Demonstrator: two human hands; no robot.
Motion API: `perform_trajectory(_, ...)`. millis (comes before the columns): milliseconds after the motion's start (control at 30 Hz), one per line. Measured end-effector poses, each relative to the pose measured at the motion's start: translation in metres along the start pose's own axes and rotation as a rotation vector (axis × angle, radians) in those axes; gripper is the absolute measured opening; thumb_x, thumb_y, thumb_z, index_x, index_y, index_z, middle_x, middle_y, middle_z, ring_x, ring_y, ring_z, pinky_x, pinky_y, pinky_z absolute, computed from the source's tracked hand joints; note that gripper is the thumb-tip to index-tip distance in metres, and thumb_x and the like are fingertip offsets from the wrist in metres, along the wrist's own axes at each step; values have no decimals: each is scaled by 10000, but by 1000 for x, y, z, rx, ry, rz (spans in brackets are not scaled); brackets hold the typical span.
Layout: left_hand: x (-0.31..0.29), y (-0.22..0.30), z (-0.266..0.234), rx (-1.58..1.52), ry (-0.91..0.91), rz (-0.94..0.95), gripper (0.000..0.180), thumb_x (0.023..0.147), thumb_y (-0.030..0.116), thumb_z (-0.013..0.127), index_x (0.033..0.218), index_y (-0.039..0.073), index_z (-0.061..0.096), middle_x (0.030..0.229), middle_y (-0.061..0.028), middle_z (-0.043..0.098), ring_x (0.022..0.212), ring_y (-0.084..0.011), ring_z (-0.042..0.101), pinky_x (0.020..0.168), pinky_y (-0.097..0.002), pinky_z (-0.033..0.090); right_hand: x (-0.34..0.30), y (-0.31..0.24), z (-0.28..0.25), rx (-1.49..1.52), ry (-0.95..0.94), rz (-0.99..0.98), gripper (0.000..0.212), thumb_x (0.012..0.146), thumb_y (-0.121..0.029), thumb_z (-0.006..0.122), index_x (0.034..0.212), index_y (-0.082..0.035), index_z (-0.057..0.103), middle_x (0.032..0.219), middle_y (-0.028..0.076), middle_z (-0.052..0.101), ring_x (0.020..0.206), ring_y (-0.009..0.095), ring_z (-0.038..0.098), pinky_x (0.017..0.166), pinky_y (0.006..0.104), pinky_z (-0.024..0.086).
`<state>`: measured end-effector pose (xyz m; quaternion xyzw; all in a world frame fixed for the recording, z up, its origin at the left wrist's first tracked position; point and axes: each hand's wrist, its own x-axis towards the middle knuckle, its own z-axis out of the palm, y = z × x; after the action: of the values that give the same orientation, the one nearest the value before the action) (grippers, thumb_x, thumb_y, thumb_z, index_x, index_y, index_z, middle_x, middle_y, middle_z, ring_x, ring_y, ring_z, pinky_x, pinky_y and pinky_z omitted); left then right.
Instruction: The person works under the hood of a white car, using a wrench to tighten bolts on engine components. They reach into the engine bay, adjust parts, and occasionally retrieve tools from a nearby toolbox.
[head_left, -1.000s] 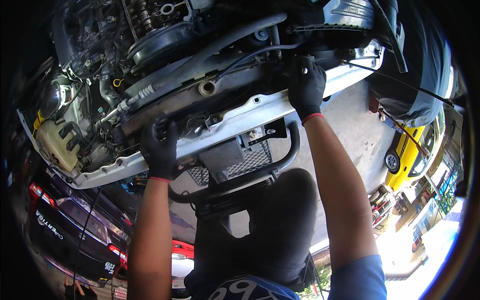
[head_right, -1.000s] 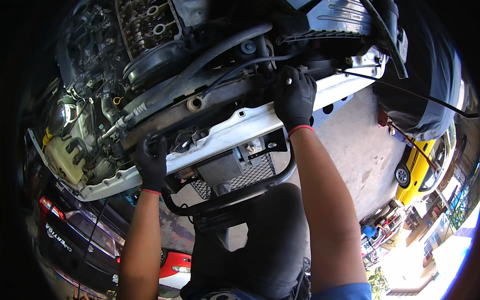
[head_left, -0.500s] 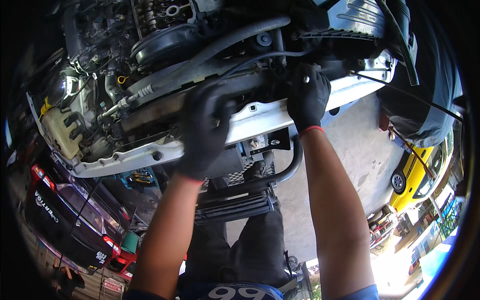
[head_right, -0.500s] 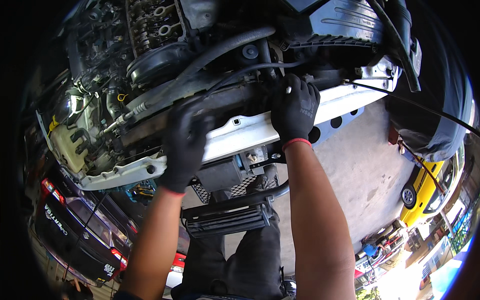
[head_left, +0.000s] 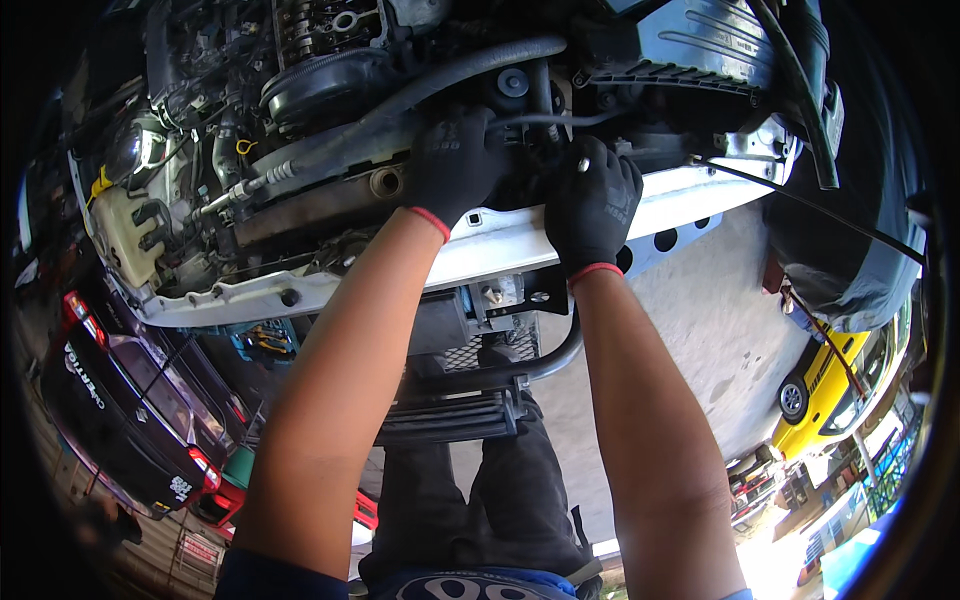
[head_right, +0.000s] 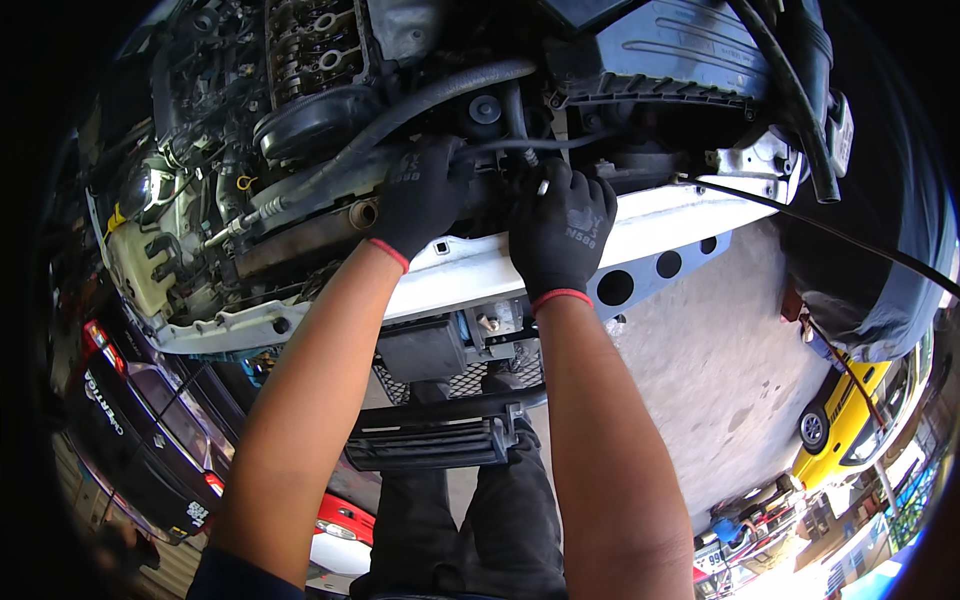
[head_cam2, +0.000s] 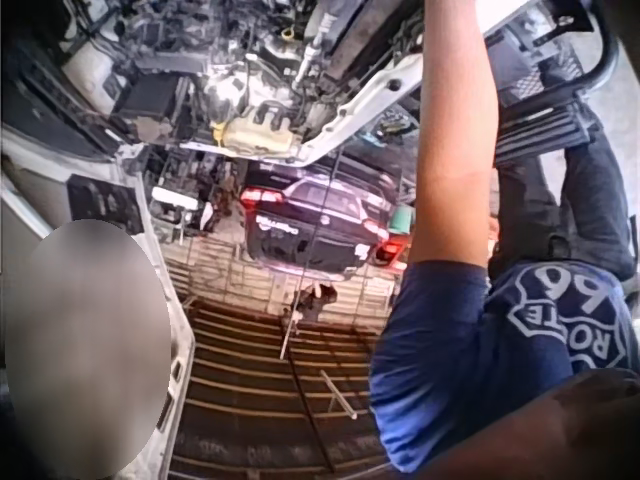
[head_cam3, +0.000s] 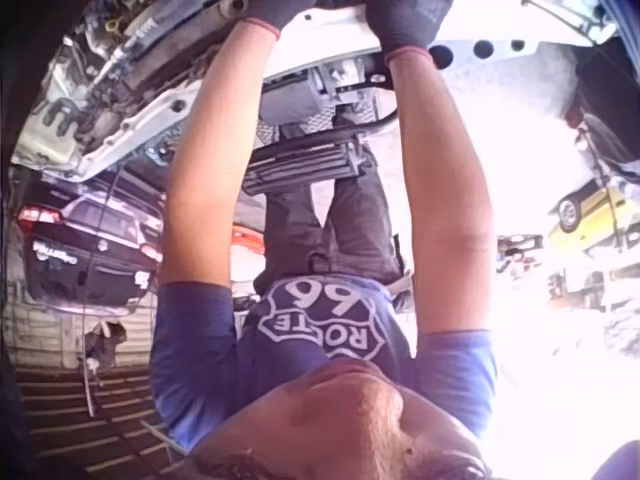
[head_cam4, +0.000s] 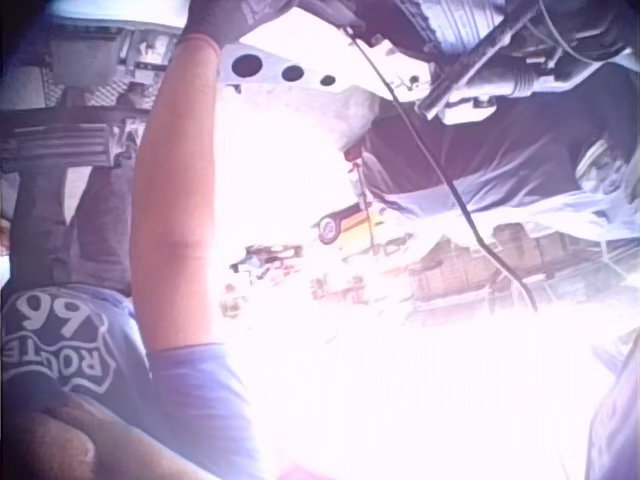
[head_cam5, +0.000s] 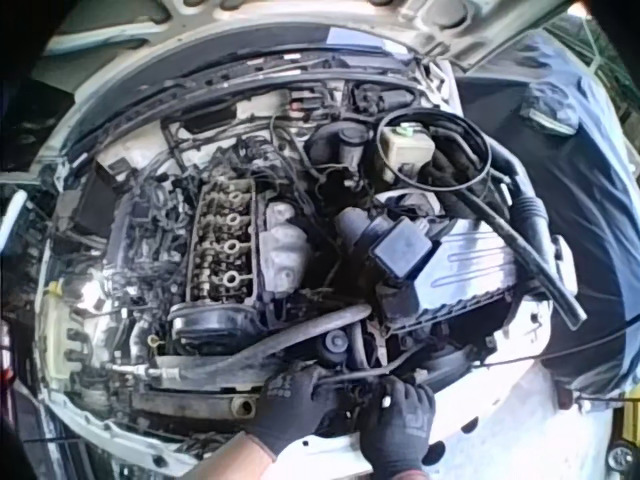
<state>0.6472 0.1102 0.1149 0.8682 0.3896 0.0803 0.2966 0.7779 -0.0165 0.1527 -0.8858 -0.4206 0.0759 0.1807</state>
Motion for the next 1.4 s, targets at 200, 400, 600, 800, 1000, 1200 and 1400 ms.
perform_trajectory(200, 32, 11, -10, 92, -249, -185, 267, 877, 207, 636, 1029, 19, 752, 1049, -254, 736, 1039, -417, 703, 938, -497, 553, -2, -7, -5, 28, -31, -4, 211, 921, -143, 632, 1124, -92, 657, 1059, 138, 711, 1080, 345, 643, 1066, 480, 398)
perform_trajectory(400, 73, 7, -5, 343, -570, -65, 316, 886, 234, 619, 1052, 40, 806, 1143, -240, 745, 1086, -397, 720, 978, -464, 562, -2, -7, -2, 30, 0, -32, 158, 956, -179, 617, 1073, -92, 677, 1014, 139, 722, 1035, 348, 662, 1059, 481, 401)
perform_trajectory(600, 91, 1, -8, 651, -766, 484, 297, 933, 212, 569, 979, 68, 824, 1045, -215, 765, 931, -380, 747, 874, -437, 584, -1, 0, -1, 20, 36, -26, 160, 966, -212, 619, 1055, -94, 683, 1012, 135, 727, 1035, 349, 665, 1056, 487, 400)
perform_trajectory(800, 97, 3, -11, 698, -876, 552, 303, 924, 236, 578, 1001, 69, 819, 1031, -210, 763, 903, -384, 747, 846, -452, 589, -2, 2, 2, 29, -26, -7, 293, 906, -264, 666, 1138, -85, 670, 1028, 108, 701, 1041, 323, 643, 1102, 508, 381)
perform_trajectory(1000, 83, 5, -8, 429, -739, 138, 356, 919, 345, 651, 998, 32, 801, 977, -241, 747, 894, -386, 735, 843, -465, 572, -3, -2, 1, -3, 3, -17, 159, 963, -222, 624, 1081, -128, 675, 1003, 90, 716, 1042, 317, 665, 1080, 477, 391)
perform_trajectory(1200, 71, 3, -16, 261, -565, -32, 461, 876, 432, 742, 1022, -3, 783, 981, -264, 740, 927, -377, 726, 874, -456, 558, -3, -1, 0, 12, 11, 2, 137, 957, -228, 632, 1051, -143, 682, 1000, 89, 717, 1028, 320, 667, 1070, 475, 397)
perform_trajectory(1400, 62, 0, -21, 147, -498, -12, 395, 863, 373, 760, 993, -1, 777, 984, -243, 748, 955, -374, 726, 900, -458, 558, -3, -1, 1, -2, 16, -4, 122, 951, -223, 638, 1034, -148, 687, 997, 88, 718, 1014, 320, 669, 1059, 469, 401)
